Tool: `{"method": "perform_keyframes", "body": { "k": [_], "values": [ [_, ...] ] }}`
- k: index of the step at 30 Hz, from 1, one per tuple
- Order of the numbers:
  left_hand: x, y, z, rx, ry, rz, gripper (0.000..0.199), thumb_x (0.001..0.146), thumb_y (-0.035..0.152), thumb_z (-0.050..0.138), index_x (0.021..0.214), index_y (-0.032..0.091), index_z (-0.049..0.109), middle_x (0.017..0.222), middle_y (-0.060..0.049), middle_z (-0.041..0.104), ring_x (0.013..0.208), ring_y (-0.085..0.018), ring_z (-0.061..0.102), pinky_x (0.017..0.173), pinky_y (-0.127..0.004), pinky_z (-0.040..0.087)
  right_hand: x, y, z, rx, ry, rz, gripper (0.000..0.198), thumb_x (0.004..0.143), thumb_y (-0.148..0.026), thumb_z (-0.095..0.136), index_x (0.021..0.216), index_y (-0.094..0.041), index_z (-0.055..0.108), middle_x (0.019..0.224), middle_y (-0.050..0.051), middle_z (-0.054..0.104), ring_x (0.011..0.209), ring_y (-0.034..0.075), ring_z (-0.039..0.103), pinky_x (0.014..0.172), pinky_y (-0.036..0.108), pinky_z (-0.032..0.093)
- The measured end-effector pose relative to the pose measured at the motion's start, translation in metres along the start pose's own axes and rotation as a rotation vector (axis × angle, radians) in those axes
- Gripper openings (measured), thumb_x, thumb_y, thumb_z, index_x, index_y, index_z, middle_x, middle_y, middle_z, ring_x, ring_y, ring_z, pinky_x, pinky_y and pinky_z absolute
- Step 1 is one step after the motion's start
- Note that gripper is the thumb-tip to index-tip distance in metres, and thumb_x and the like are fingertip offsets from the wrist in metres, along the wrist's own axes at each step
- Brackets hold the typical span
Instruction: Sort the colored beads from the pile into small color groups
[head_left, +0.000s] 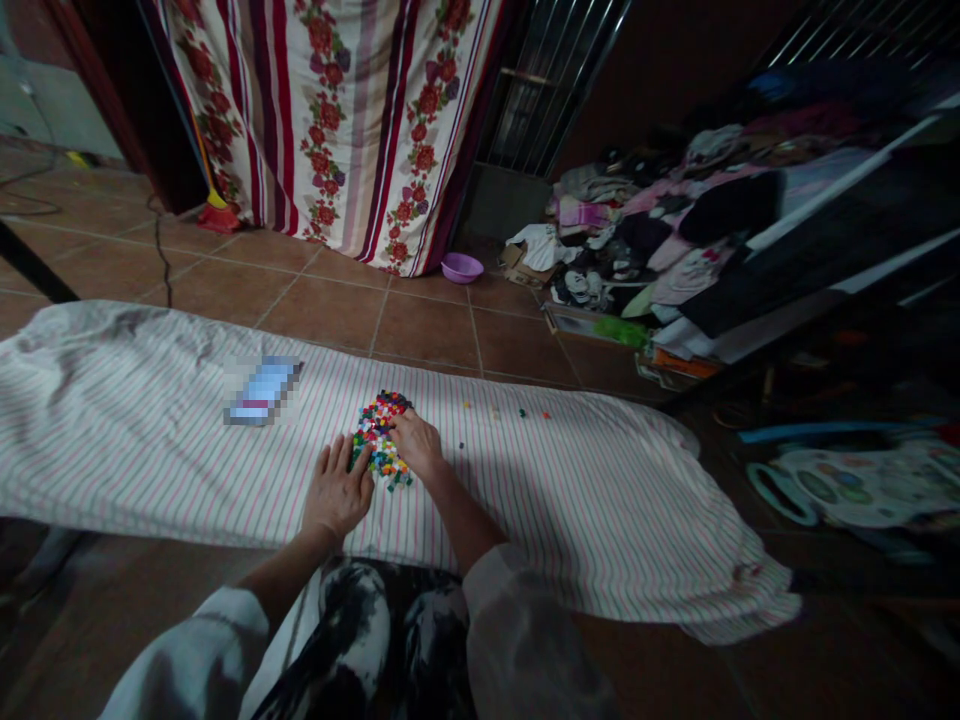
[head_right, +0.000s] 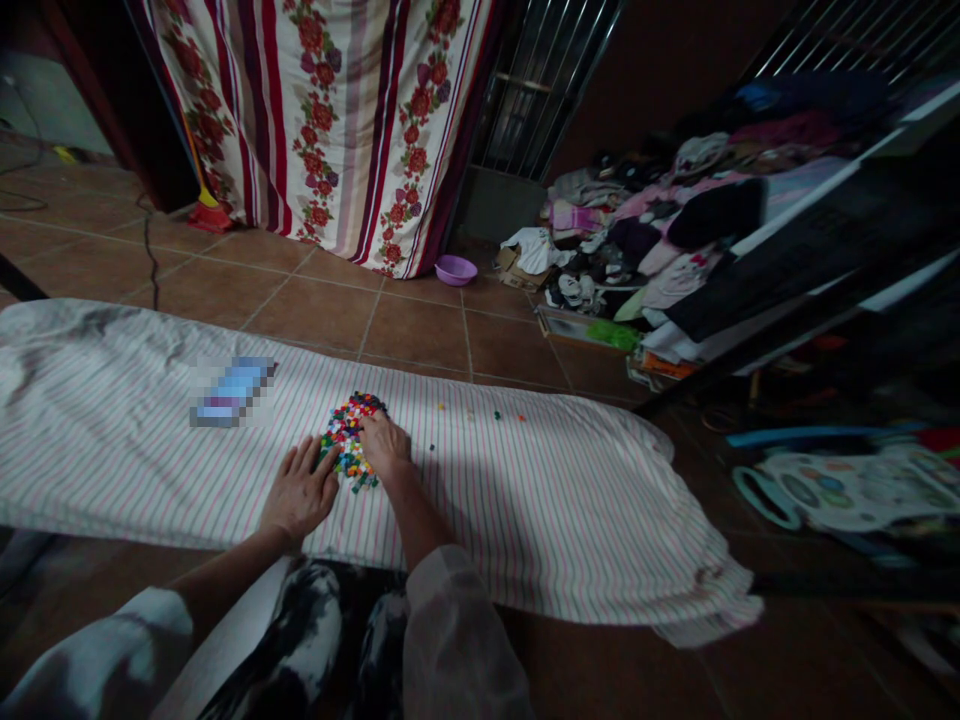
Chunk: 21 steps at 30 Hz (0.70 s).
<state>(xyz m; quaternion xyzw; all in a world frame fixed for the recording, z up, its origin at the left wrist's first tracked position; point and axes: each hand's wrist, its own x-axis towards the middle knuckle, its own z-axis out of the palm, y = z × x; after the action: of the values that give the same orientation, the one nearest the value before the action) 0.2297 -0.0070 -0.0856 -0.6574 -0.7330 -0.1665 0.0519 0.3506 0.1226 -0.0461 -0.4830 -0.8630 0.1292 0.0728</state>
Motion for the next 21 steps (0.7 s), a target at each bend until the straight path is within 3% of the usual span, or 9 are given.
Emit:
{"method": "perform_keyframes", "body": {
  "k": [8,15,21],
  "values": [
    [0.000,-0.001,0.000,0.020,0.016,0.013,0.049,0.087,0.033,0.040,0.133,0.021,0.054,0.143,-0.013,0.048,0.138,-0.031,0.037,0.110,-0.050,0.032,-0.017,0.018,0.006,0.180,0.186,0.058,0.019,0.088,-0.021,0.050,0.103,-0.024,0.062,0.102,0.002,0.064,0.093,0.014,0.059,0.081,0.024,0.044],
    [-0.001,-0.002,0.002,0.036,0.018,0.026,0.050,0.088,0.033,0.038,0.133,0.019,0.054,0.143,-0.016,0.046,0.138,-0.033,0.035,0.110,-0.051,0.032,-0.048,0.085,0.002,0.267,0.379,0.144,0.025,0.078,-0.011,0.045,0.094,-0.019,0.062,0.091,0.004,0.064,0.082,0.015,0.059,0.078,0.024,0.045],
    [-0.001,-0.003,0.003,0.050,0.020,0.034,0.050,0.087,0.034,0.038,0.132,0.018,0.054,0.143,-0.018,0.046,0.138,-0.033,0.036,0.110,-0.050,0.031,-0.072,0.133,-0.005,0.189,0.414,0.236,0.024,0.077,-0.010,0.044,0.089,-0.018,0.064,0.087,0.005,0.064,0.077,0.015,0.059,0.075,0.025,0.044]
  ]
}}
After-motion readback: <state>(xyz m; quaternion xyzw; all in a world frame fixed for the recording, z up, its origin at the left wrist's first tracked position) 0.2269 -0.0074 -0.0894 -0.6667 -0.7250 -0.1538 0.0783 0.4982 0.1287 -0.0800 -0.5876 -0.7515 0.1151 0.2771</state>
